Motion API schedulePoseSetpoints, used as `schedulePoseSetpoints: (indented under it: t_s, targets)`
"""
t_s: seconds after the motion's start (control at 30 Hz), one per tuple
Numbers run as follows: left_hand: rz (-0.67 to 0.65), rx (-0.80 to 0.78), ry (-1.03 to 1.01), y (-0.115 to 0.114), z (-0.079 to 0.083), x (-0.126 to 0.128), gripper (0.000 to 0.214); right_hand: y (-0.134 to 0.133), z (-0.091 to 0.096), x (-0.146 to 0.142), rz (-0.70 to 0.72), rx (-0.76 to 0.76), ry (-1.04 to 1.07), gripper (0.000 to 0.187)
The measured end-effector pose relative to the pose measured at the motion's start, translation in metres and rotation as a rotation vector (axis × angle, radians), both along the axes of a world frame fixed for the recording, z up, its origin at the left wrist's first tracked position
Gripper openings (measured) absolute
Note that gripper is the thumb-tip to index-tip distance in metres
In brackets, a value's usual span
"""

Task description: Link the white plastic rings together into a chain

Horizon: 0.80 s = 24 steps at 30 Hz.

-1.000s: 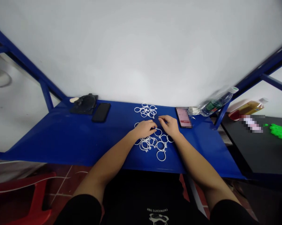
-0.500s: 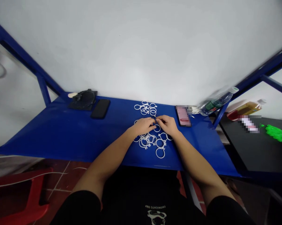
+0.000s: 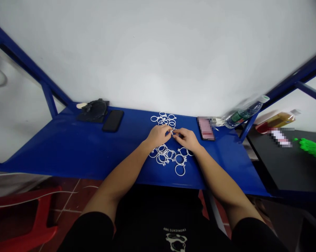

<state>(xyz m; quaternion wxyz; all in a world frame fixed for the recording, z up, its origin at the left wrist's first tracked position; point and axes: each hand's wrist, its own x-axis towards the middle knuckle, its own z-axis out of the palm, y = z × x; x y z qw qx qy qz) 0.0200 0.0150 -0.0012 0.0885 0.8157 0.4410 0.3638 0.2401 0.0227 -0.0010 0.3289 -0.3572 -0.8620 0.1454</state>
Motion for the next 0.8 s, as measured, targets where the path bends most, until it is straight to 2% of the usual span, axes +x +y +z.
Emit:
schedulePoseSetpoints:
  t_s: [0.27, 0.57, 0.8]
  targets:
    - [-0.112, 0.108, -0.045, 0.0016, -0.0017, 0.0017, 0.017, -0.0032, -0.001, -0.0026, -0.101, 0.038, 0.071, 0.018]
    - [-0.131, 0.157, -0.035, 0.0034, -0.006, 0.0019, 0.019, -0.0066, 0.0, -0.0031, -0.112, 0.034, 0.085, 0.017]
    - [-0.064, 0.215, -0.057, -0.003, -0.0015, 0.0075, 0.019, -0.0087, 0.0016, -0.0049, -0.121, 0.054, 0.13, 0.019]
